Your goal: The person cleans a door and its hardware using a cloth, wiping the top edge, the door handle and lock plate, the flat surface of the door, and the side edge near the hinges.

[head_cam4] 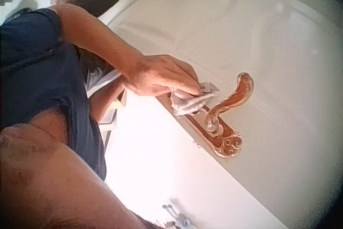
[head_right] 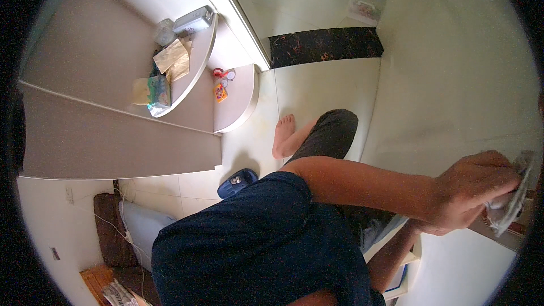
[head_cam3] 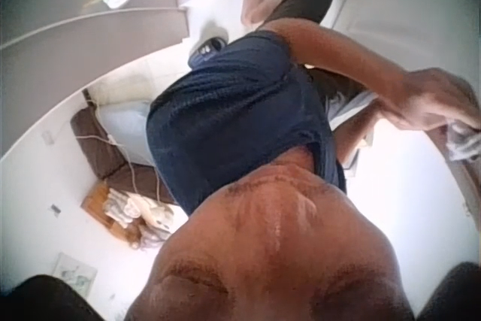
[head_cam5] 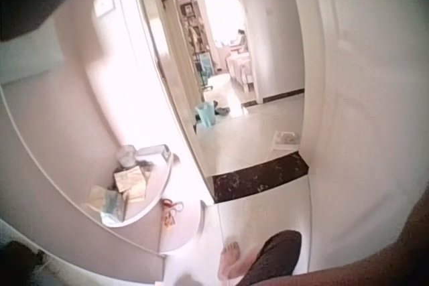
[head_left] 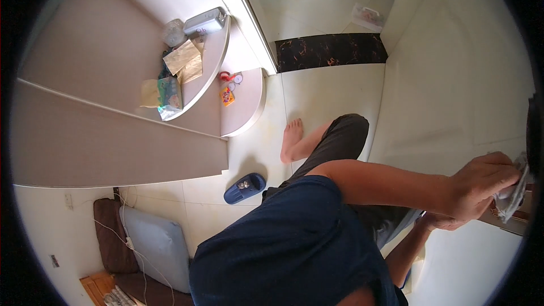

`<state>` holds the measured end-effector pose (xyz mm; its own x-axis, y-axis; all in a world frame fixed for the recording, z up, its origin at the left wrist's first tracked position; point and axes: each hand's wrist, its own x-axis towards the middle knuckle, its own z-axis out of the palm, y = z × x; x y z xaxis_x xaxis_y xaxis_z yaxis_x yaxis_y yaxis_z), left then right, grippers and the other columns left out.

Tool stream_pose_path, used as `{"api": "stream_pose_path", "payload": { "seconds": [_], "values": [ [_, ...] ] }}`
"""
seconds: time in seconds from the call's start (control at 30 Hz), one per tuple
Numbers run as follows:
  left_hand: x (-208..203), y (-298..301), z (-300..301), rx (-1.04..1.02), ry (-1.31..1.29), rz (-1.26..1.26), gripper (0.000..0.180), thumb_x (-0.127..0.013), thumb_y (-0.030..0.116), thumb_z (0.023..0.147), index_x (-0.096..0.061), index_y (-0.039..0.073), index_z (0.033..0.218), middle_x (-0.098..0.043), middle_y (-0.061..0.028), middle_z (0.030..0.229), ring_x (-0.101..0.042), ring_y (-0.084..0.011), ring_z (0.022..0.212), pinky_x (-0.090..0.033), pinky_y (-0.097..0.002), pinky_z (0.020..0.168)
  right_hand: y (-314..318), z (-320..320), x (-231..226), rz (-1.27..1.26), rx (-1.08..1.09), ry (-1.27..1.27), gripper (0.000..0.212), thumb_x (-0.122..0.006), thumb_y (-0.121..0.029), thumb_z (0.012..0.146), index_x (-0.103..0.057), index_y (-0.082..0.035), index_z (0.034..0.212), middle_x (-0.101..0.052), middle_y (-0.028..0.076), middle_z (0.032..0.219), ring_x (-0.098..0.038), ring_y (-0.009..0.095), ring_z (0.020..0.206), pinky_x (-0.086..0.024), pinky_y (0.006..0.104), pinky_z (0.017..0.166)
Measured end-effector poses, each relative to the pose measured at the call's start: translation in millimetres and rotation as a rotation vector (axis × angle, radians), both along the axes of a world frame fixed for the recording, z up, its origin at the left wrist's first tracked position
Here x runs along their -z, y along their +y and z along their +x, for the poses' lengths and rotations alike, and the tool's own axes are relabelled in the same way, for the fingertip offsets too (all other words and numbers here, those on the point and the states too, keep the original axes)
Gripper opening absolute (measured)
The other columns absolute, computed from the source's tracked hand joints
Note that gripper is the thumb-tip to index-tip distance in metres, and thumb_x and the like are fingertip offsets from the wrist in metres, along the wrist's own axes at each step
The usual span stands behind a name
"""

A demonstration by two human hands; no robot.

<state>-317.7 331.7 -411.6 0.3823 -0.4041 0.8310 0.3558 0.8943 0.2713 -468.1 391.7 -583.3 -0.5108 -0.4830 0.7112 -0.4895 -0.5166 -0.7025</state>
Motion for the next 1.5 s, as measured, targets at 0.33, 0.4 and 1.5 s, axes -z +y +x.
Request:
{"api": "stream_pose_path", "payload": {
  "seconds": [0.33,0.4,1.5],
  "values": [
    [21,15,-26,-0.029,0.054,0.051,0.060,-0.073,-0.014,0.082,-0.062,-0.013,0.140,-0.069,-0.0323,0.132,-0.069,-0.0522,0.121,-0.058,-0.0597,0.107,3,2,-3,0.000,-0.025,0.005,0.069,-0.050,-0.048,0.116,-0.049,0.004,0.162,-0.064,0.020,0.153,-0.064,0.031,0.138,-0.051,0.0451,0.116],
    [-2,6,-27,-0.032,0.134,-0.008,0.059,-0.075,-0.012,0.082,-0.063,-0.013,0.139,-0.069,-0.0321,0.134,-0.067,-0.0518,0.125,-0.057,-0.0604,0.108,3,3,-4,-0.001,-0.030,0.003,0.068,-0.050,-0.047,0.116,-0.049,0.004,0.162,-0.064,0.020,0.153,-0.064,0.031,0.138,-0.051,0.0449,0.116],
    [-2,7,4,-0.138,-0.264,-0.224,0.041,-0.075,-0.001,0.099,-0.072,-0.010,0.140,-0.076,-0.0307,0.138,-0.069,-0.0509,0.138,-0.054,-0.0608,0.120,2,24,31,0.095,-0.217,-0.133,0.066,-0.058,-0.036,0.115,-0.044,0.004,0.165,-0.062,0.018,0.157,-0.063,0.027,0.140,-0.051,0.0425,0.118]
  ]
}}
